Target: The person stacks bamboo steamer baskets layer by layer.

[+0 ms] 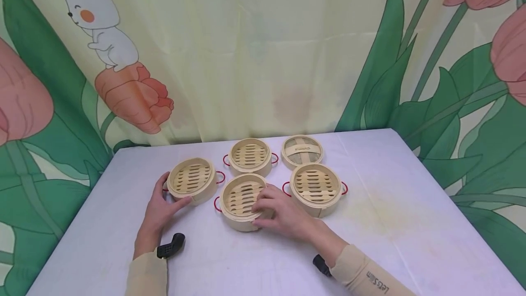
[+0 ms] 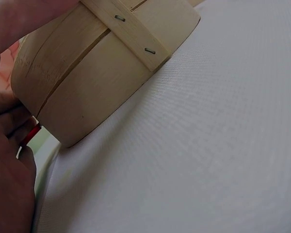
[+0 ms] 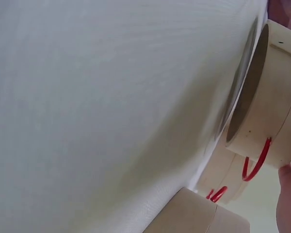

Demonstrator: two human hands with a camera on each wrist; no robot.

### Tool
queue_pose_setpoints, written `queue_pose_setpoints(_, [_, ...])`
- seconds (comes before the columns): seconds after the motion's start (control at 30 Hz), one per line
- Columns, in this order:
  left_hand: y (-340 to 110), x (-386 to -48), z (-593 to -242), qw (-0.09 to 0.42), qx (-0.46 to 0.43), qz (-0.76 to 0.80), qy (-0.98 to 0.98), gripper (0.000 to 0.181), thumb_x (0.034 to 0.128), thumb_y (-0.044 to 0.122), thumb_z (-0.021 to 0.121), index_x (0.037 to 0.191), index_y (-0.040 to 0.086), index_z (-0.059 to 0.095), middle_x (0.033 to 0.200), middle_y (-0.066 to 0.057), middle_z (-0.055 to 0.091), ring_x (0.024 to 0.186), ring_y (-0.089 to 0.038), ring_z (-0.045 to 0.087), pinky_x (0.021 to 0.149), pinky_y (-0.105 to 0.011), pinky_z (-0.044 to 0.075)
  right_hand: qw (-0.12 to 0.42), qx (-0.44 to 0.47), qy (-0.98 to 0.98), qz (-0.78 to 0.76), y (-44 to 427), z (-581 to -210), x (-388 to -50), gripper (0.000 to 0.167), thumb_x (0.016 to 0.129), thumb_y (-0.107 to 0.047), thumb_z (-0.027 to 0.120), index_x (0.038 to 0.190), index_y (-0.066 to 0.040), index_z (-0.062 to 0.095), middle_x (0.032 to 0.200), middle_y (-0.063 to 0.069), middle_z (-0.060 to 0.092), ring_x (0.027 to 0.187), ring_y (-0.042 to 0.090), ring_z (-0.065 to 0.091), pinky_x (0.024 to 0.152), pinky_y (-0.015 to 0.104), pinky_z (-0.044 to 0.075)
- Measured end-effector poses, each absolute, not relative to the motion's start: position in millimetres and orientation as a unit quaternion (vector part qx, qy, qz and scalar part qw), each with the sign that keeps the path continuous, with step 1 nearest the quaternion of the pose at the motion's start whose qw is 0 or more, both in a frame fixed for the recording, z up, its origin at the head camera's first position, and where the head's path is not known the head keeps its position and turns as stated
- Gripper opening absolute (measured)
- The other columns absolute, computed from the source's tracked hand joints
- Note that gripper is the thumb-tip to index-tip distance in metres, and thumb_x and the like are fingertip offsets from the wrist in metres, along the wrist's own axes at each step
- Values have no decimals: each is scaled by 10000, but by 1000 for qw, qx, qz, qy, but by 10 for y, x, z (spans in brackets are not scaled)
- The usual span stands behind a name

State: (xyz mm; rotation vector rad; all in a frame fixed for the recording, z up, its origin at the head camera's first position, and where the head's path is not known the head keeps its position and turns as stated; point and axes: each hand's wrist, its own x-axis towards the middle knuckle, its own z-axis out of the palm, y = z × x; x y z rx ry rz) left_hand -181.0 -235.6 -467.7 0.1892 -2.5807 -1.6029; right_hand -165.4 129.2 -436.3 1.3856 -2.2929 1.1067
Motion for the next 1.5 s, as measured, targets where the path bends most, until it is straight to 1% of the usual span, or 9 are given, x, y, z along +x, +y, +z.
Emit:
queue_pose_setpoints(0.1, [-2352, -1820, -4690, 54, 58, -527, -846, 1162, 741, 284, 923, 1604, 95, 169, 1604, -144, 261, 1414, -335, 276, 1160, -552, 208, 118, 473, -786, 380, 1293, -4349, -1650, 218, 816, -190, 857, 993, -181, 729, 1036, -92, 577, 1032, 110, 528, 862, 259, 466])
queue_pose_setpoints(0.2, [-2345, -1827, -4691, 56, 53, -527, -847, 1160, 740, 280, 923, 1603, 88, 172, 1613, -150, 247, 1458, -347, 231, 1175, -563, 183, 118, 469, -787, 382, 1297, -4331, -1641, 219, 817, -200, 857, 994, -181, 729, 1035, -91, 577, 1031, 106, 524, 856, 253, 464])
queue_pose_setpoints(0.33, [-2343, -1819, -4688, 58, 52, -524, -848, 1152, 744, 274, 920, 1602, 88, 175, 1616, -156, 241, 1474, -354, 208, 1177, -567, 177, 122, 471, -784, 385, 1292, -4312, -1642, 223, 810, -184, 863, 988, -178, 729, 1025, -91, 573, 1019, 106, 521, 850, 248, 458])
queue_pose_setpoints(0.6, [-2345, -1802, -4690, 58, 47, -530, -845, 1145, 746, 272, 918, 1598, 69, 181, 1614, -181, 234, 1483, -355, 191, 1182, -565, 165, 167, 495, -753, 400, 1282, -4210, -1661, 298, 736, -84, 893, 974, -135, 722, 977, -38, 589, 970, 158, 530, 831, 254, 455])
queue_pose_setpoints(0.87, [-2364, -1786, -4696, 59, 51, -533, -842, 1153, 739, 269, 922, 1600, 85, 177, 1605, -175, 245, 1489, -337, 183, 1188, -552, 153, 163, 473, -764, 408, 1273, -4087, -1666, 301, 728, -80, 898, 972, -133, 730, 996, -34, 589, 1015, 198, 529, 887, 289, 441])
queue_pose_setpoints(1.07, [-2379, -1774, -4712, 56, 55, -532, -843, 1153, 740, 266, 920, 1601, 82, 175, 1611, -185, 232, 1487, -360, 176, 1179, -581, 154, 168, 467, -761, 417, 1224, -4052, -1662, 308, 726, -78, 902, 972, -151, 731, 998, -32, 591, 1005, 194, 534, 870, 290, 447])
queue_pose_setpoints(1.2, [-2375, -1783, -4721, 57, 53, -536, -840, 1147, 739, 260, 923, 1598, 82, 184, 1604, -177, 246, 1466, -353, 214, 1175, -571, 169, 178, 457, -758, 429, 1159, -4009, -1674, 305, 722, -69, 903, 960, -154, 733, 984, -40, 599, 974, 176, 533, 843, 283, 449])
queue_pose_setpoints(1.37, [-2369, -1788, -4705, 52, 57, -540, -838, 1163, 732, 270, 928, 1604, 101, 178, 1587, -154, 278, 1370, -332, 303, 1141, -544, 226, 200, 454, -750, 438, 1053, -3943, -1716, 313, 703, -48, 909, 947, -134, 733, 974, -18, 608, 950, 176, 529, 823, 281, 447])
queue_pose_setpoints(1.5, [-2363, -1787, -4676, 49, 62, -537, -840, 1174, 731, 294, 926, 1607, 101, 169, 1588, -146, 276, 1345, -331, 311, 1124, -541, 241, 211, 447, -746, 447, 950, -3900, -1766, 314, 703, -28, 907, 946, -126, 734, 966, -8, 602, 927, 171, 524, 807, 272, 442])
